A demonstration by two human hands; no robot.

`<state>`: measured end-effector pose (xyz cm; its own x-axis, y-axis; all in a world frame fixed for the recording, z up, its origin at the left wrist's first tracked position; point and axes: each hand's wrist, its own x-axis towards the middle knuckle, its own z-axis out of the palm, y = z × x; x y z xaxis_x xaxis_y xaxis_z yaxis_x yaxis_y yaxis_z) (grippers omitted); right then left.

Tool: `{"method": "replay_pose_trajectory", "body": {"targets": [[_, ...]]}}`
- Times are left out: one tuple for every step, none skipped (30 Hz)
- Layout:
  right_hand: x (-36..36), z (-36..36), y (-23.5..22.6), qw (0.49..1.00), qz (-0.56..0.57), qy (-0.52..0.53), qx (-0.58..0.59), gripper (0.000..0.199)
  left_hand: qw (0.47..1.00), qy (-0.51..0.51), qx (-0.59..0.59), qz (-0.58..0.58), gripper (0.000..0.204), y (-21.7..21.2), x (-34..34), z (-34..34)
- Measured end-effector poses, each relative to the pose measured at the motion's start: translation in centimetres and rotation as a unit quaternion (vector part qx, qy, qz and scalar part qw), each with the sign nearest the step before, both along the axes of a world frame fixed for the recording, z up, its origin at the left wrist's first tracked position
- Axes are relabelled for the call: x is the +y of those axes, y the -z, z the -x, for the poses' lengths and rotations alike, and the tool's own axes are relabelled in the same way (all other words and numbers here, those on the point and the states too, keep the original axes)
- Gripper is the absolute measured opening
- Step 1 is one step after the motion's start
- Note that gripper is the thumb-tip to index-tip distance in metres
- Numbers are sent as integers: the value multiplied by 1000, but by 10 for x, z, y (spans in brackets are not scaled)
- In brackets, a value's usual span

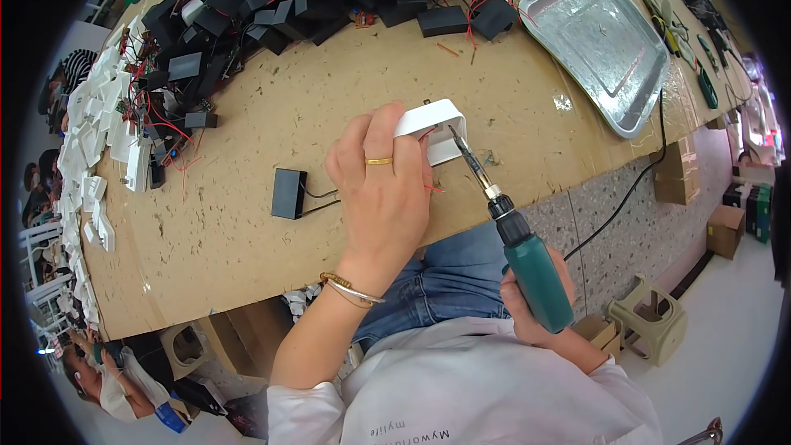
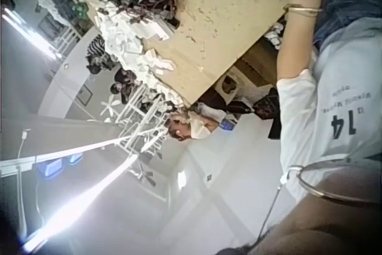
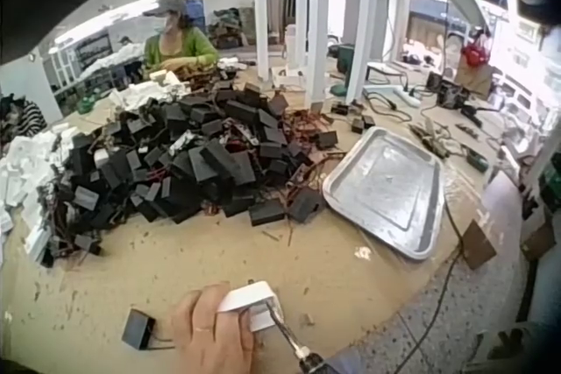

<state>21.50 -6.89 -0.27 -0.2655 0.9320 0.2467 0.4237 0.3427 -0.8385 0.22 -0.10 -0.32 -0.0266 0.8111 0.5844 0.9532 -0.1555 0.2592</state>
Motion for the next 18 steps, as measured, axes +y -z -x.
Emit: {"method": "replay_pose_trajectory", "body": {"targets": [[0,0,0,1000,-7,-2,-5,19,1000,1,-1,0,18,0,0,0],[1,1,-2,1000,-7,-2,-6,19,1000,3,-3,-4,18,0,1,1],[1,2,-2,1000,-5,-1,-9,19,1000,6,-4,-7,18,1,1,1],[1,3,-3,1000,-2,-1,-12,19,1000,5,-4,-7,18,1,1,1],[0,3,-2,1000,-2,-2,-12,19,1000,3,1,-3,18,0,0,1],[-1,4,-1,1000,11,3,-5,20,1000,2,5,0,17,0,0,1],[-2,4,0,1000,25,7,3,21,1000,1,4,0,17,0,0,1],[-2,2,0,1000,25,7,2,21,1000,1,4,-2,17,0,0,1],[-1,0,0,1000,21,-9,-17,26,1000,0,3,-4,17,1,1,1],[-1,-2,1,999,16,-26,-36,39,1000,0,3,-4,17,0,1,0],[0,-2,2,999,16,-26,-37,39,1000,-1,2,-1,17,0,1,0],[0,-1,3,999,11,-29,-35,39,1000,-2,3,3,16,0,0,0],[0,0,4,999,7,-33,-33,39,1000,-3,3,3,16,0,0,0],[0,0,4,999,7,-33,-33,39,1000,-3,2,1,16,1,0,0],[0,1,3,999,19,-31,-36,39,1000,-2,-1,-1,16,1,0,0],[1,2,3,998,31,-28,-40,39,1000,-3,-1,-1,16,1,0,0],[1,2,3,998,31,-29,-40,39,1000,-3,-1,2,16,0,0,0],[1,2,4,998,31,-30,-36,38,1000,-3,-1,6,15,0,0,0]]}}
